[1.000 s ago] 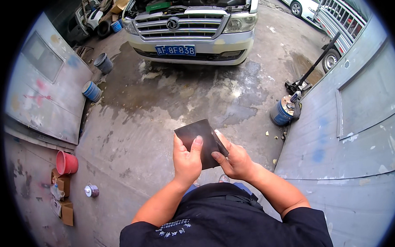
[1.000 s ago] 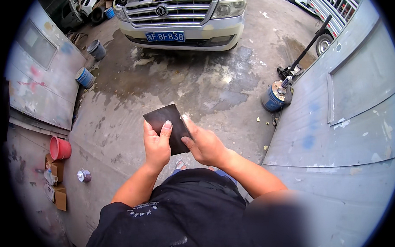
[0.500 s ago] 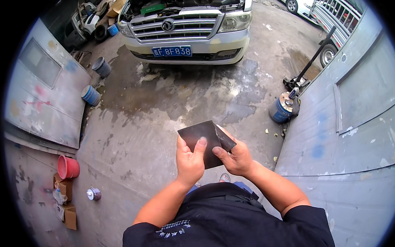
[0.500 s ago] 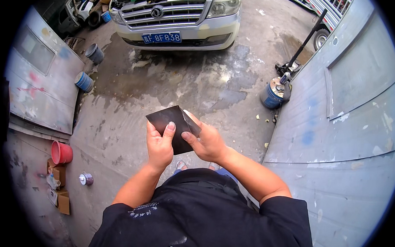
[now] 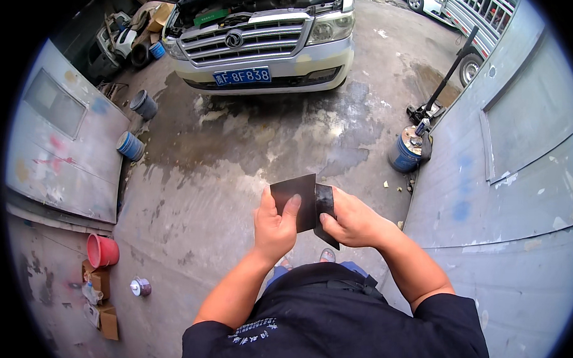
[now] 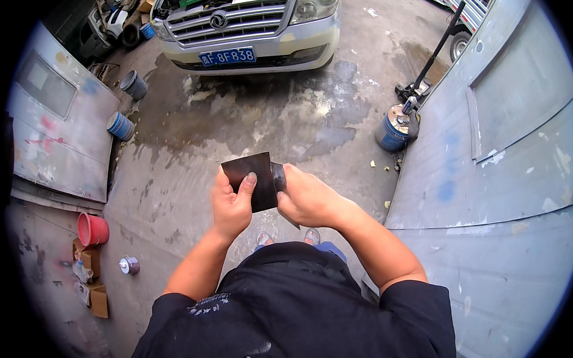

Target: The person applies body filler to a damaged area on the front bumper of a silver car using a putty knife. They spread the filler over the surface and then scrape the excess material off the tool onto a metal plate. The person then retrieves more filler from a container on the ground.

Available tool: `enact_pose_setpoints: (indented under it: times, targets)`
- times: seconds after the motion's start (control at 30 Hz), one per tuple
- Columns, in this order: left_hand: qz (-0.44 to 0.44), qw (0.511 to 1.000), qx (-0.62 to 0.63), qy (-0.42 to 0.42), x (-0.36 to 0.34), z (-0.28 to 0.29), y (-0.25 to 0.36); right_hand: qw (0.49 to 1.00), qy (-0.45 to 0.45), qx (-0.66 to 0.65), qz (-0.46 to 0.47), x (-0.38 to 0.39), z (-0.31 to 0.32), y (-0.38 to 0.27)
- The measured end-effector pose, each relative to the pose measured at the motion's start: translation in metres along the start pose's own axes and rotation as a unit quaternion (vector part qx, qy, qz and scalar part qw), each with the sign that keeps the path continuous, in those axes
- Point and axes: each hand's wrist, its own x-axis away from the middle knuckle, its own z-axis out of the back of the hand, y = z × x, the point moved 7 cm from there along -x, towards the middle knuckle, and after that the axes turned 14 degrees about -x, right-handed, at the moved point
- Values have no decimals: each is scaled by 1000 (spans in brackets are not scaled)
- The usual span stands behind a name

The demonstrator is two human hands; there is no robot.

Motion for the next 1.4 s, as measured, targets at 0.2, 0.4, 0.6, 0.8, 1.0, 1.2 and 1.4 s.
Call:
enact_pose_setpoints:
  times: [0.2,0.4,0.6,0.8,1.0,1.2,1.4]
  targets:
    - [-46,997,-67,11,4,-9,9,995,-5,51,-87,6,-8,18]
    - [-42,998,-40,13,2,-15,7,995,-18,13,-96,9,-4,16]
    - [-36,994,-96,23,2,-20,5,989,34,135,-41,12,-5,13]
    - [-31,996,-52,59,7,-19,6,988,45,143,-47,15,-15,23]
    - [-14,999,-32,15,10,-20,2,984,37,151,-85,17,-19,31]
    - [-16,999,-47,7,4,-17,7,978,-3,143,-151,24,-18,50]
    - [56,997,42,38,-7,-2,-8,944,130,-257,-160,61,42,78]
